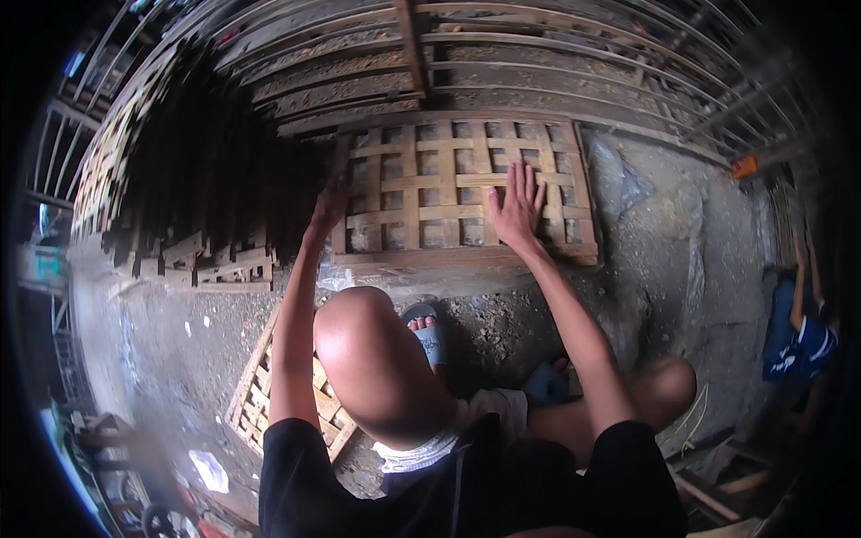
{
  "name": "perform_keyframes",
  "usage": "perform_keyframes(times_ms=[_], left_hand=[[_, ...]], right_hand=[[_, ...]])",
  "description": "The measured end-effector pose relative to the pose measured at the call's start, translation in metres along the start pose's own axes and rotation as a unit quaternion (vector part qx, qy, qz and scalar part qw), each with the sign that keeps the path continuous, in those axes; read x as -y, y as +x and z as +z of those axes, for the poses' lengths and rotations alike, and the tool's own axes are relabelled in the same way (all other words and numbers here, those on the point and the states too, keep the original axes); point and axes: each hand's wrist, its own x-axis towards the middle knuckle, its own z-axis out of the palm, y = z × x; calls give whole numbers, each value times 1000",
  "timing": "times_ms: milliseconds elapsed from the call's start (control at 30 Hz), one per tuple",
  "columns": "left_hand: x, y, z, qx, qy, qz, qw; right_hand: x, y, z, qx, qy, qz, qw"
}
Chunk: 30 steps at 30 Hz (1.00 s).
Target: The person sits on the floor and assembles a wooden lattice panel by hand. They place a plastic sheet on the ground, position the lattice frame, and press the woven strips into place to secure the structure.
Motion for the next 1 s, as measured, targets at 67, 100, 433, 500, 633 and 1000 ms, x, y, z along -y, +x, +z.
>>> perform_keyframes(times_ms=[67,100,433,500,633,1000], left_hand=[[-5,-7,3,41,9,2,999],[-5,-6,1,53,13,5,998],[-92,73,-71,125,109,167,972],[-158,99,-101,168,90,293,937],[-368,42,-76,172,138,413,884],[-430,-73,-21,341,258,519,740]], right_hand=[[-5,0,1,-1,34,-5,999],[-8,1,0,15,54,-8,998],[-109,59,-146,274,-69,-71,957],[-137,31,-167,246,-54,4,968],[-280,-67,-171,354,-138,139,914],[-373,-195,-165,503,-53,117,855]])
